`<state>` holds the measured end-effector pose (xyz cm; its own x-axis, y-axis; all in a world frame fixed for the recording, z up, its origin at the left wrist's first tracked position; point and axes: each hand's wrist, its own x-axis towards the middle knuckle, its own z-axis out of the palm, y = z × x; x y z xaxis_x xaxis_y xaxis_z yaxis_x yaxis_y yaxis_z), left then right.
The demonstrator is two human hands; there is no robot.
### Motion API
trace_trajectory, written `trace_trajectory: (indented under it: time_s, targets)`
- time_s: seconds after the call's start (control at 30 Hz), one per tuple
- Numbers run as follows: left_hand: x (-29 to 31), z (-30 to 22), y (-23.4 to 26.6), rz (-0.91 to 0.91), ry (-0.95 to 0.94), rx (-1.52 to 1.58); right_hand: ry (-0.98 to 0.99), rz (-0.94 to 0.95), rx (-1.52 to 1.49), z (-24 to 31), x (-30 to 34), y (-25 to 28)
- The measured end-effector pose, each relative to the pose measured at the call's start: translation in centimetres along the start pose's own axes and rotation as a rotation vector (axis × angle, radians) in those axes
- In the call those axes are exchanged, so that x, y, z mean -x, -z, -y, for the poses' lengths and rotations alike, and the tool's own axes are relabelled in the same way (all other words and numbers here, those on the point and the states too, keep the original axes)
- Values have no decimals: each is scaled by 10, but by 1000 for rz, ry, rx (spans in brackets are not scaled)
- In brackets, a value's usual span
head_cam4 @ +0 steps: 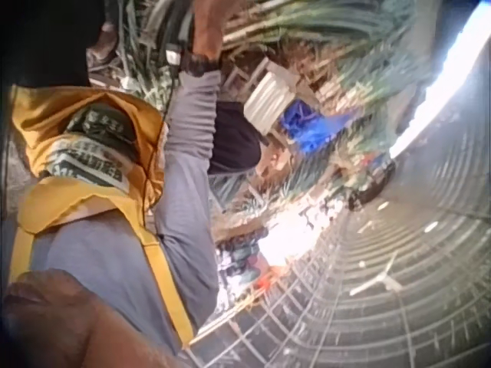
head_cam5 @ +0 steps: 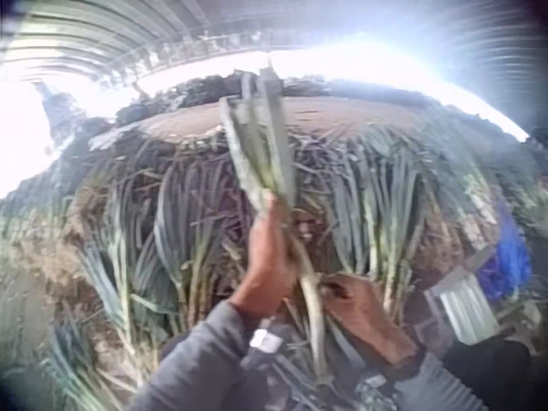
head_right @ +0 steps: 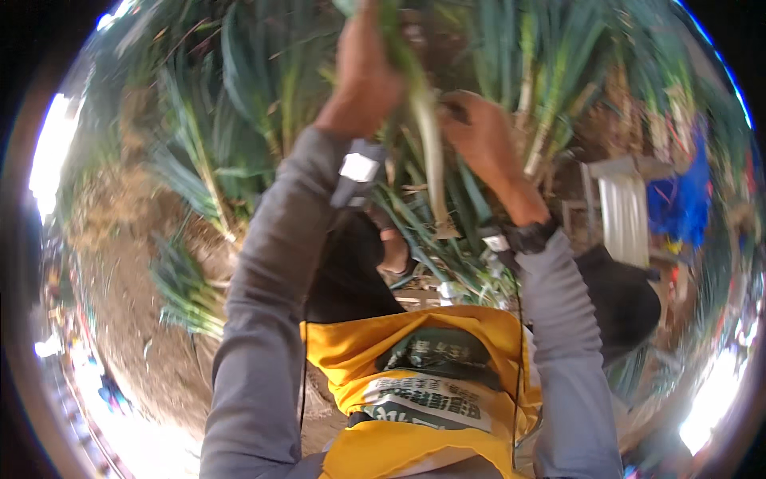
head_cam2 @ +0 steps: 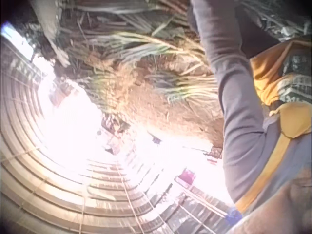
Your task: The person is peeling and cleaning harvested green onions or leeks and placing them into a sorting or cleaning machine.
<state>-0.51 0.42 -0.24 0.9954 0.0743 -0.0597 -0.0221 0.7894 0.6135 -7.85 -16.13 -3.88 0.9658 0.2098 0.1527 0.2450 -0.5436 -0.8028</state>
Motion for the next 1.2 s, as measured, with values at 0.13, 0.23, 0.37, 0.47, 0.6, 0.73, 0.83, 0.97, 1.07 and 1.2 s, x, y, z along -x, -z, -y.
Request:
trace_trajectory:
  time_s: [0.13,0.23,0.37,0.47,0.6,0.73,0.83,0.97,1.07,1.2]
  targets:
    - [6,-13,1,118,110,60,16,41,-37,2,-6,7]
    - [9,-16,-3,164,68,56,-148,125,-78,1,-6,8]
    - [14,-17,-10,328,43,36,-363,183,-750,-15,6,5]
    - [14,-17,-15,386,48,46,-256,43,-797,-26,18,1]
    - [3,-23,-12,488,85,90,-224,-199,-1074,-21,32,2]
    - [-15,-31,3,608,46,180,-135,-30,-1375,-12,41,27]
    - [-26,-46,13,641,24,207,-107,204,-1042,-27,59,43]
    - [-30,-65,19,571,-71,109,-9,437,-56,-81,108,30]
    - [-30,-68,20,539,-177,26,-208,806,402,-111,154,7]
    - [-30,-57,23,370,-198,-52,-10,294,212,-99,138,-3]
